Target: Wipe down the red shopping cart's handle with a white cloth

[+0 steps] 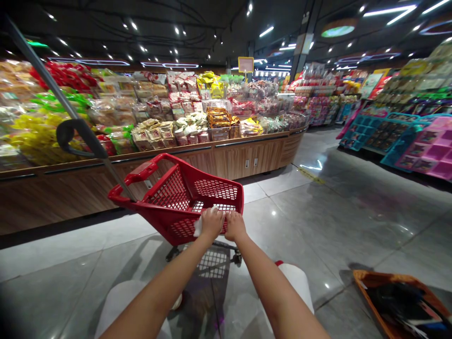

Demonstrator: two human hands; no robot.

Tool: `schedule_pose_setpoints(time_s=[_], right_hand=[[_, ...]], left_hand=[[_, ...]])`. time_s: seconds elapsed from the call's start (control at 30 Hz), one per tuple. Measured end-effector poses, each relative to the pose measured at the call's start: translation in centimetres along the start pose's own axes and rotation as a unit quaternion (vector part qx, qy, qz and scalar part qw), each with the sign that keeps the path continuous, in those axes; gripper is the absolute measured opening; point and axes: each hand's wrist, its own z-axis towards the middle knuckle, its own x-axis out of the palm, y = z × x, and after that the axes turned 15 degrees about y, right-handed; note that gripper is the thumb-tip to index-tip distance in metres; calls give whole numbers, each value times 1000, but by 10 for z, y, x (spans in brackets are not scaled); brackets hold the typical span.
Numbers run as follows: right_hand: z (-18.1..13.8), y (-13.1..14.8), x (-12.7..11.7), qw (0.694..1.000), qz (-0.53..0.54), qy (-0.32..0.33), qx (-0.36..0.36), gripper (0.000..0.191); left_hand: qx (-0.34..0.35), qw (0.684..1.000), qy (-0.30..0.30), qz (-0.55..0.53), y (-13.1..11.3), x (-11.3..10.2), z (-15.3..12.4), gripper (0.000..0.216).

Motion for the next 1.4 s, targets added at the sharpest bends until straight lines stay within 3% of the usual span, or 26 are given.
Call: schedule_pose_setpoints(time_s=[0.07,0.13,0.2,0.33,0.43,0.53,0.73,0.83,0.93,1.1,1.2,1.3,1.4], right_hand=[[-1,-1,0,1000,0,5,-4,56],[-2,-2,0,1000,-7,11,-8,57],[-2,-3,-1,1000,-15,14,-9,61],[-1,-2,-4,1000,-14,12,-9,58],[1,2,-6,1000,-6,16,-1,58],[3,5,-7,1000,2,19,3,59],[1,5,-7,1000,9,24,7,59],[1,1,-6,1000,1,24,3,55],[5,-6,-5,1000,-10,29,-6,54],[13,-18,-8,999,-11,32,-11,48],[19,-13,-10,999,-21,43,-1,55],[25,13,-10,998,-23,63,-3,69],[31,58,-10,994,10,60,-87,78]], left_hand=[[31,999,14,12,-6,-1,1,28],[80,996,28,33,8,-8,1,29],[111,992,34,55,40,-20,-3,32],[75,993,-10,93,117,-44,-16,31],[31,993,-29,108,140,-49,-23,31],[-13,996,-30,80,115,-38,-18,31],[20,1000,2,21,13,0,2,28],[68,997,22,38,2,3,5,24],[120,988,52,82,39,-11,0,21],[75,990,-2,117,161,-66,-29,24],[50,990,-25,130,213,-94,-46,28],[12,990,-36,133,221,-100,-49,24],[-8,992,-39,120,196,-86,-41,20]])
